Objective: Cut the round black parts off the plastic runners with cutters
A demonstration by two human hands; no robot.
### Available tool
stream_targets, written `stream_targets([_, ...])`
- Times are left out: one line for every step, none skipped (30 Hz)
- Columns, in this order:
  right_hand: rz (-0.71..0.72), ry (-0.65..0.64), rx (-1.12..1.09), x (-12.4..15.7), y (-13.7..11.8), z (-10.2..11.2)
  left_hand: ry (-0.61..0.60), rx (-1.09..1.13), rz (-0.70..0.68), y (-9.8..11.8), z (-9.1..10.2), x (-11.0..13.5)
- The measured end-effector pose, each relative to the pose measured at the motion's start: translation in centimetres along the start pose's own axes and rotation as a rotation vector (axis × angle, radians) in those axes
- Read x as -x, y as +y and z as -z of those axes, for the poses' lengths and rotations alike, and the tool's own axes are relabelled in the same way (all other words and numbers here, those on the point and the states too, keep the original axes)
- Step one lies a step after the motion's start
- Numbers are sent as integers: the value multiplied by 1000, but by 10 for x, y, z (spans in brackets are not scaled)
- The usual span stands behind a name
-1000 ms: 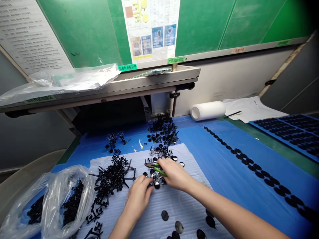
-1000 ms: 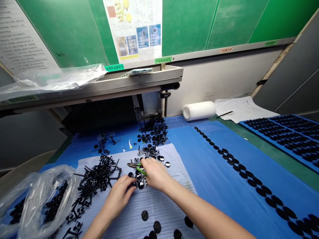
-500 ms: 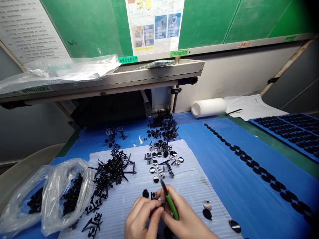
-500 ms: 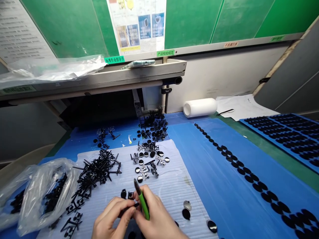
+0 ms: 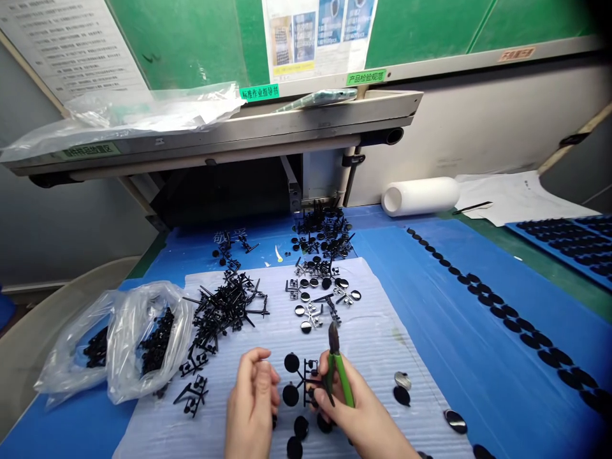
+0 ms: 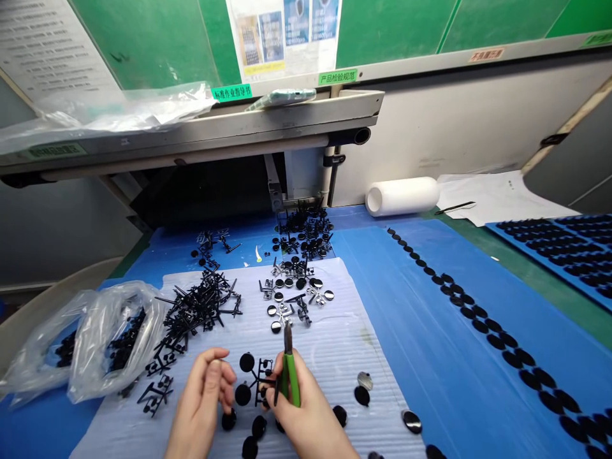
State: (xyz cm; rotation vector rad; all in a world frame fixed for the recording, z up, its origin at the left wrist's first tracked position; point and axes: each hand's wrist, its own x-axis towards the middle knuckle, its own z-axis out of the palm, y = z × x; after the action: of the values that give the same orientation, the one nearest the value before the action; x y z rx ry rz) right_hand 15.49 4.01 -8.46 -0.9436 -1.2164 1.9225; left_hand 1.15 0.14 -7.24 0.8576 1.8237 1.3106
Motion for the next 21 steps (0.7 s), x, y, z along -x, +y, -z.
stream_targets([2, -10, 10, 1, -2, -2, -60, -24, 19, 0, -2, -1])
stream_targets([-2, -9, 10, 1, -4, -5, -101, -62, 33, 1, -4, -1])
stream_targets([-10, 4, 1, 3, -6, -8, -124, -106, 42, 2, -7, -1])
stream_targets([-19, 25, -10, 4, -8, -10, -132, -144, 45, 2, -10, -1])
stream_targets([-30, 48, -17, 6, -11, -12, -133, -174, 38, 3, -12, -1])
stream_targets([-40, 69, -11, 9, -14, -13, -130, -199, 22, 4, -14, -1])
stream_targets([-48, 84, 4, 11, -16, -14, -128, -222, 1, 6, -15, -1])
stream_targets([-50, 92, 21, 14, -18, -13, -126, -245, -24, 7, -16, -2])
stream_targets([-44, 90, 34, 16, -19, -12, -124, -266, -51, 8, -17, -2])
stream_targets([-29, 79, 42, 19, -20, -10, -117, -282, -74, 9, -18, -2])
stream_targets([-7, 62, 50, 20, -20, -7, -109, -283, -87, 11, -18, -3])
stream_targets([15, 46, 67, 22, -19, -4, -107, -265, -82, 12, -17, -3])
stream_targets([31, 29, 98, 22, -18, 0, -115, -227, -60, 14, -17, -3])
stream_targets([32, 9, 146, 22, -17, 5, -130, -176, -25, 16, -16, -3])
stream_targets([15, -17, 211, 22, -15, 9, -155, -118, 20, 19, -15, -2])
stream_targets([-14, -50, 292, 22, -14, 13, -180, -60, 68, 21, -14, -2])
stream_targets([-47, -98, 384, 21, -13, 16, -201, -10, 115, 24, -13, -1])
stream_targets([-71, -153, 476, 20, -13, 18, -212, 29, 157, 26, -12, 0])
stream_targets([-77, -214, 560, 19, -13, 19, -219, 59, 192, 28, -12, 0])
stream_targets([-68, -269, 629, 19, -14, 19, -223, 82, 219, 29, -12, 1])
stream_targets([-48, -311, 679, 18, -15, 18, -226, 101, 238, 30, -12, 2])
